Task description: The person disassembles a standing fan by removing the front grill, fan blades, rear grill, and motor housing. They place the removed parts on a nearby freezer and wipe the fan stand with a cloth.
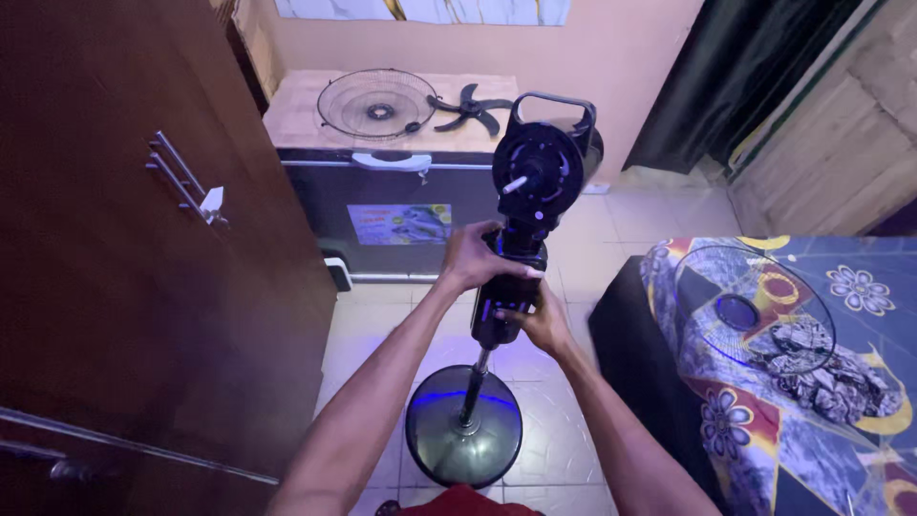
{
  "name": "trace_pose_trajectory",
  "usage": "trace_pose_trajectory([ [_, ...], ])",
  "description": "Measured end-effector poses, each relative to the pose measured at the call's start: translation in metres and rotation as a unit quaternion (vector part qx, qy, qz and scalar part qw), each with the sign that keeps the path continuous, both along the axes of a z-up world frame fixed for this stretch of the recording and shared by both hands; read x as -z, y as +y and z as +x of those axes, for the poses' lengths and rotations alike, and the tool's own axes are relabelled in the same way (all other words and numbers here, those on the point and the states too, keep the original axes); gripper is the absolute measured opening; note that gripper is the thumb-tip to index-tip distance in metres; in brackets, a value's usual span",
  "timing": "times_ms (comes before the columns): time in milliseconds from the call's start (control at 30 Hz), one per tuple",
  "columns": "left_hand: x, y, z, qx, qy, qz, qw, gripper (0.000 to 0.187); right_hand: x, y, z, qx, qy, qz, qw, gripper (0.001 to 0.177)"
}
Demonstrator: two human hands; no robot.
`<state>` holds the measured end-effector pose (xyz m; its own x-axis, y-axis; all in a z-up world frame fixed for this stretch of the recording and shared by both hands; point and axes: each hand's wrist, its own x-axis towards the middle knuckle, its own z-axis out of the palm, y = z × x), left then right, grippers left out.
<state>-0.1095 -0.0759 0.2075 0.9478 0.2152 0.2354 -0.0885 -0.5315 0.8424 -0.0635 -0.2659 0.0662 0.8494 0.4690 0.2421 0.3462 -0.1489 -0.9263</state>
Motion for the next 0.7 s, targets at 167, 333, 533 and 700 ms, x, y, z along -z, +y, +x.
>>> trace_pose_trajectory([
  [167, 0.013, 0.003, 0.013, 0.010, -0.030, 0.002, 0.999, 0.102, -0.011, 0.000, -0.001, 0.015, -0.034, -0.032, 0.999, 0.086],
  [333, 0.028, 0.011, 0.023, 0.035, -0.007, -0.057, 0.998, 0.106, -0.028, -0.003, -0.004, 0.017, -0.034, -0.052, 0.998, 0.083],
  [533, 0.023, 0.029, 0.022, 0.095, 0.034, -0.137, 0.985, 0.088, -0.040, -0.002, 0.001, -0.017, 0.019, -0.050, 0.998, 0.084],
  [700, 0.028, 0.041, 0.023, 0.126, 0.012, -0.152, 0.980, 0.074, -0.047, 0.007, -0.003, 0.006, 0.029, -0.048, 0.998, 0.078],
])
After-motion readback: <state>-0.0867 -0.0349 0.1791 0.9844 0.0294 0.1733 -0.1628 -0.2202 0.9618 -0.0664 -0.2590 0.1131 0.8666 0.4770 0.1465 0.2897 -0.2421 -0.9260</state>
